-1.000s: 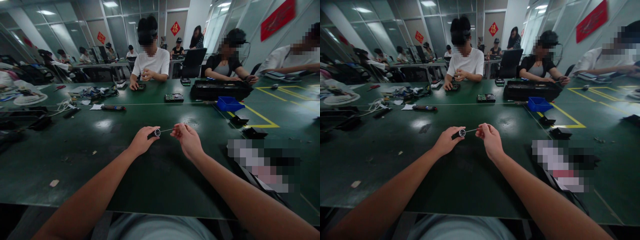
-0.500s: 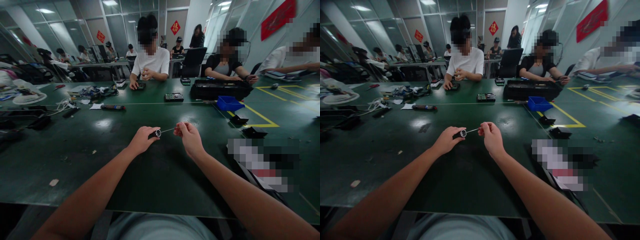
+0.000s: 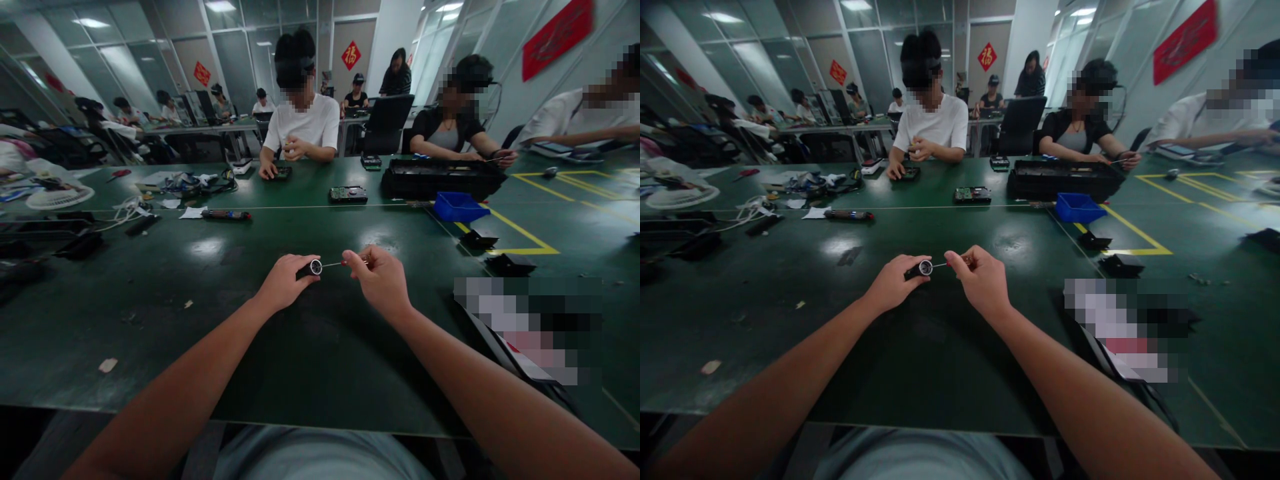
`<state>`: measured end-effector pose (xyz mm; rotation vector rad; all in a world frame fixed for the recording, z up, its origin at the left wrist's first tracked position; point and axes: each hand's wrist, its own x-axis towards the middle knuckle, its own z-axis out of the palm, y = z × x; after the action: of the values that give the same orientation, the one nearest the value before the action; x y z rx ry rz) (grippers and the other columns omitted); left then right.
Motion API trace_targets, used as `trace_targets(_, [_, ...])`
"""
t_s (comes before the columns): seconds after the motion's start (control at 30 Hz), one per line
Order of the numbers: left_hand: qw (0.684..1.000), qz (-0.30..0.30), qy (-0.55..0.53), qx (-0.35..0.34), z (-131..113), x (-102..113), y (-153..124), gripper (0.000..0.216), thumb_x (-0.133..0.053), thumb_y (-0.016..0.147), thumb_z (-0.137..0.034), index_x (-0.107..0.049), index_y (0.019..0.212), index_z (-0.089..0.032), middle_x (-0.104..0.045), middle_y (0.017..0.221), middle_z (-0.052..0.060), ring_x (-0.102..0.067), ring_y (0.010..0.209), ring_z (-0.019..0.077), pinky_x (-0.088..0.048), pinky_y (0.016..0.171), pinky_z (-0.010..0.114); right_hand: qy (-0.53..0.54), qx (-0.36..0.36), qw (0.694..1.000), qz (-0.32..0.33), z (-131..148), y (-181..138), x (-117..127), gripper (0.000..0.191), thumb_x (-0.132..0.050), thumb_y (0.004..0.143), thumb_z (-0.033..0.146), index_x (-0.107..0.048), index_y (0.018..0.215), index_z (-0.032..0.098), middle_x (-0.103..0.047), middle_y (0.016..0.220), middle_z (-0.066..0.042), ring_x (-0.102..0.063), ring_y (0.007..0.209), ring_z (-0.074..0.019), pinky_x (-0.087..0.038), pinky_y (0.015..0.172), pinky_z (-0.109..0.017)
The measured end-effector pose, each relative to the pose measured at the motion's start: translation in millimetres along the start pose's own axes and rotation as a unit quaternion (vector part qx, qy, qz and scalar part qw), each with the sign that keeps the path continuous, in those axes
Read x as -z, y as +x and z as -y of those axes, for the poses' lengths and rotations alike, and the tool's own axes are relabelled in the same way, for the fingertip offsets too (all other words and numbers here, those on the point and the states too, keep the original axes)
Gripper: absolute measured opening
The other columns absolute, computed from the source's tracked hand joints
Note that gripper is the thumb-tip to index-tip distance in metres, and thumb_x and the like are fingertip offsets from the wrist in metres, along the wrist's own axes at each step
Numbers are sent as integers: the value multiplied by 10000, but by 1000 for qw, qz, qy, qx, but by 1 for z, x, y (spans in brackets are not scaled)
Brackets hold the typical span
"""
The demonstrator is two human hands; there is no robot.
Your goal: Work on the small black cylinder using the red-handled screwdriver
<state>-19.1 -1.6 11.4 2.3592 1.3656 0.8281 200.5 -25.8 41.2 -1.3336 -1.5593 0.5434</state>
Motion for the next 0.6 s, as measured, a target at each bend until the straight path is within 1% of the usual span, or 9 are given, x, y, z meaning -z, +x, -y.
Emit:
trace_targets(0.07, [1000,-1,0,1,1,0,0,430,-698,899,-309,-613,1319,-271,-683,1193,50,-604,1097,236,-454,1013,428,1,25,1000,11,0,-1,0,294,-633,899,478,-634,747,226,-655,613,3,-584,556,-160,-399,568,-296])
trace_targets(0.17, [1000,-1,0,-3,2,0,0,425,-701,898,-299,-616,1313,-263,-684,1200,46,-602,1102,232,-454,1010,416,17,72,997,31,-2,-2,-1,157,-573,931,359,-638,865,231,-700,760,-18,-633,671,-178,-433,631,-305])
trace_targets(0.23, [1000,3,-1,-9,3,0,0,422,-698,902,-293,-613,1314,-258,-680,1218,45,-595,1122,231,-445,1020,422,23,93,994,44,-3,-3,-2,120,-549,931,312,-626,881,234,-700,807,-21,-639,711,-183,-443,657,-309])
trace_targets(0.3, [1000,10,-1,-10,3,0,-1,419,-693,906,-291,-611,1316,-255,-679,1225,46,-592,1129,234,-440,1022,432,28,96,993,59,-3,-4,-2,154,-527,949,330,-626,877,237,-686,773,-12,-638,698,-181,-446,659,-308])
trace_targets(0.4, [1000,13,-3,-7,3,0,-1,423,-690,908,-293,-607,1322,-260,-681,1218,49,-595,1121,237,-444,1014,439,13,75,995,70,-1,-6,-3,287,-453,997,413,-630,850,242,-613,621,15,-593,580,-166,-417,599,-301])
trace_targets(0.43, [1000,13,-4,-7,3,0,-1,422,-692,907,-295,-608,1319,-262,-681,1216,49,-596,1118,238,-446,1010,439,5,69,995,68,-1,-6,-3,300,-439,1003,422,-630,856,244,-596,600,20,-576,556,-164,-405,584,-301])
trace_targets(0.5, [1000,12,-6,-5,3,0,-1,423,-695,904,-296,-609,1317,-264,-681,1211,48,-597,1110,238,-451,996,432,-2,68,996,63,0,-6,-3,242,-445,998,387,-626,925,245,-611,635,16,-573,563,-165,-400,585,-303])
trace_targets(0.57, [1000,10,-6,0,3,0,-1,428,-692,906,-301,-603,1323,-268,-681,1200,47,-599,1096,237,-458,976,423,7,77,995,63,0,-6,-3,170,-464,981,324,-608,1026,245,-652,728,2,-603,630,-174,-419,621,-307])
trace_targets(0.6, [1000,9,-5,2,3,0,-1,430,-688,908,-304,-599,1328,-270,-681,1196,47,-599,1093,237,-460,969,420,12,82,994,66,1,-7,-2,163,-469,975,308,-601,1049,246,-660,758,-3,-615,663,-178,-429,640,-310])
